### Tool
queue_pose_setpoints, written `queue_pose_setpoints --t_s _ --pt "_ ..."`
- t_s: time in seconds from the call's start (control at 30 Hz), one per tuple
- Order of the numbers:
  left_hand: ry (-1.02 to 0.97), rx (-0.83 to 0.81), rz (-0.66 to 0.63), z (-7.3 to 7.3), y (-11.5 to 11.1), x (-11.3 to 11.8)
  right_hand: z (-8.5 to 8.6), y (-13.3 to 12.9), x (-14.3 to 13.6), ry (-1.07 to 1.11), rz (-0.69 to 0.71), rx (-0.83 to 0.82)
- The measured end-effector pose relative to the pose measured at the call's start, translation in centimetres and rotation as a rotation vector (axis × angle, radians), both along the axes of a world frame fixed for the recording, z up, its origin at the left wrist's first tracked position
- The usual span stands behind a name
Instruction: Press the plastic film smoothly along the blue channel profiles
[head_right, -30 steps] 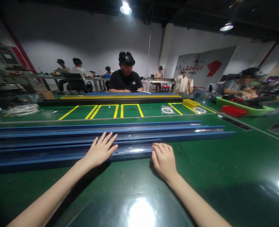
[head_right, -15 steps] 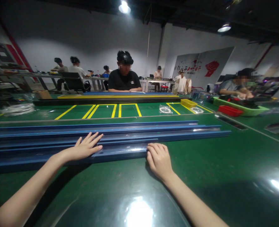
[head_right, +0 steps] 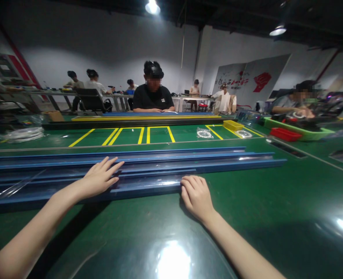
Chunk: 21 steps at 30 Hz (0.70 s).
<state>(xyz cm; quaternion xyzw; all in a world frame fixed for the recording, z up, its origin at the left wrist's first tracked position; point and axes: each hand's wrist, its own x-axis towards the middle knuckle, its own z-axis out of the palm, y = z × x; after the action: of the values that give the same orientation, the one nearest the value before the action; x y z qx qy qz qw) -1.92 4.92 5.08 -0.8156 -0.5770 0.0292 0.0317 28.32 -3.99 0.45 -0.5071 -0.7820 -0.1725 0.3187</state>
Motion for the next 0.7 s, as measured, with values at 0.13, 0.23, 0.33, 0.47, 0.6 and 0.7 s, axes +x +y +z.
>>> queue_pose_setpoints --t_s 0.13,0.23,0.33,0.47,0.6,0.7 --pt "-0.158 0.103 -0.257 -0.6 -1.0 2.2 0.0 0.0 0.2 0.000 0.029 -0.012" --pt "-0.202 0.056 -0.351 -1.1 -1.9 3.7 0.0 0.0 0.3 0.001 0.040 -0.023" --pt "-0.184 -0.018 -0.316 -1.3 -2.6 4.6 0.0 0.0 0.3 0.006 0.039 -0.030" --pt "-0.171 -0.050 -0.285 -1.3 -2.7 4.8 0.0 0.0 0.2 0.005 0.037 -0.030" --pt "-0.182 -0.083 -0.284 -1.4 -2.4 4.3 0.0 0.0 0.1 -0.003 0.037 -0.020" --pt "-0.176 -0.129 -0.272 -1.4 -2.0 3.8 0.0 -0.1 0.1 -0.019 0.058 -0.007"
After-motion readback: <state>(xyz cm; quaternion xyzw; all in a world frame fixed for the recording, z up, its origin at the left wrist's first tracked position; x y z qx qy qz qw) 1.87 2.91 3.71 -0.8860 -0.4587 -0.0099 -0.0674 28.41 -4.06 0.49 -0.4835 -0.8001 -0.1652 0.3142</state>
